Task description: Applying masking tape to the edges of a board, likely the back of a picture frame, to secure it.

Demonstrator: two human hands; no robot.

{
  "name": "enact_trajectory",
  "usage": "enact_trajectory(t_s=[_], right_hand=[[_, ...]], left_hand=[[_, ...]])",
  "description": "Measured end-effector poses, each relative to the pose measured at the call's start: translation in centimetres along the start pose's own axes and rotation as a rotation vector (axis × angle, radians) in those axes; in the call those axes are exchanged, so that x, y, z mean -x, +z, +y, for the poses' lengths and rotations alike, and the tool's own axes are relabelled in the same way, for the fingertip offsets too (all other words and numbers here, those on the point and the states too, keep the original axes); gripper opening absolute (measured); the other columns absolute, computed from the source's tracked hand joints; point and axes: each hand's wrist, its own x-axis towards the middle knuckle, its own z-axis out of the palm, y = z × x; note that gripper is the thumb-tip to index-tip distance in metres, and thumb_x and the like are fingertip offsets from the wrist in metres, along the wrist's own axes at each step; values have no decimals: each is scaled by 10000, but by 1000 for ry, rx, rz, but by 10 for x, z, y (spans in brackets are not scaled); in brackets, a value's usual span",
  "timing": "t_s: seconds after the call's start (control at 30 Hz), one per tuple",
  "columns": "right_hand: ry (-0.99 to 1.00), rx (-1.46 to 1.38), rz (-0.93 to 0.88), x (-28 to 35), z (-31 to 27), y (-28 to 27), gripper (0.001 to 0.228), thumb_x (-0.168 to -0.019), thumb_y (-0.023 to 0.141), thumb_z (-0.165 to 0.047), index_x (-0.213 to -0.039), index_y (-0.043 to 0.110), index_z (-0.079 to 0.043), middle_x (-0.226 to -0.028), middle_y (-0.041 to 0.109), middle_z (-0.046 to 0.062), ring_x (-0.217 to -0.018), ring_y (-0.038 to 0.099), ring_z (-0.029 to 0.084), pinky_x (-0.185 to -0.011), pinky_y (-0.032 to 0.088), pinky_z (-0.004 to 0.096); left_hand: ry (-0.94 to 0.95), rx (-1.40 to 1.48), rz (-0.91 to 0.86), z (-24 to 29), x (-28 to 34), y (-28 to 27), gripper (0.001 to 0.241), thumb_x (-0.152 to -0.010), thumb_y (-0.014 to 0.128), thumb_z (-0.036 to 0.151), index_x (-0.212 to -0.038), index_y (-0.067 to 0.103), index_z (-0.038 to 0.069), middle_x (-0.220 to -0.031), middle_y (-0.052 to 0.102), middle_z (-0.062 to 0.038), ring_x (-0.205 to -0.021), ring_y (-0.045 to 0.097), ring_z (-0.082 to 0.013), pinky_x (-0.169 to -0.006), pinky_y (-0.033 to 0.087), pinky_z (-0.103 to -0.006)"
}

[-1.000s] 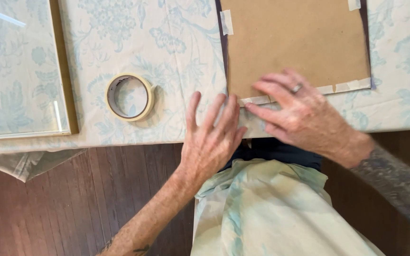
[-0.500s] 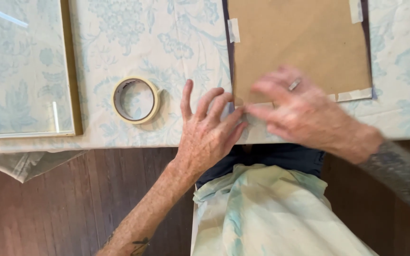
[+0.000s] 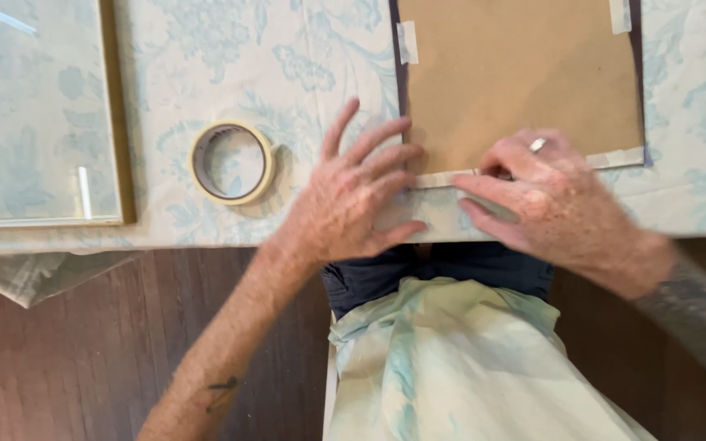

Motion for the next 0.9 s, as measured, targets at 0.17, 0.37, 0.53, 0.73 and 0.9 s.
enact_trajectory(t_s=[0.17, 0.37, 0.53, 0.73, 0.9], right_hand=[[167, -294, 221, -9, -32, 10, 50, -985, 767, -87, -1031, 765, -106, -905, 601, 23, -793, 602, 245, -822, 448, 394], [184, -314, 279, -32, -52, 14, 43, -1000, 782, -106, -1019, 761, -73, -910, 599, 35, -786, 563, 239, -819, 428, 400], [193, -328, 236, -21, -41, 12, 68, -978, 810, -96, -1033, 770, -95, -865, 600, 17, -788, 567, 221, -808, 393, 392], [211, -358, 238, -24, -45, 12, 52, -1005, 764, -124, -1047, 763, -94, -884, 597, 23, -790, 573, 236, -818, 402, 389], [259, -303, 225, -24, -47, 12, 31, -997, 770, -130, -990, 743, -145, -866, 604, -8, -787, 590, 220, -844, 399, 388]], left_hand=[[123, 53, 30, -14, -1, -2, 653, -904, 763, 570, -1192, 712, -13, -1282, 650, -108, -1392, 492, -363, -1224, 176, -683], [118, 111, 72, -14, -1, 0, 590, -941, 699, 536, -1146, 714, -16, -1262, 658, -124, -1354, 528, -356, -1222, 186, -672], [116, 103, 61, -18, 0, 2, 599, -892, 780, 546, -1139, 701, 6, -1280, 647, -111, -1362, 516, -345, -1224, 184, -673], [106, 125, 68, -14, -4, -1, 535, -923, 743, 495, -1142, 695, 10, -1261, 663, -111, -1346, 537, -341, -1224, 192, -667], [90, 129, 43, -10, -5, -3, 581, -904, 744, 512, -1188, 679, 9, -1276, 664, -102, -1356, 535, -330, -1229, 189, -664]])
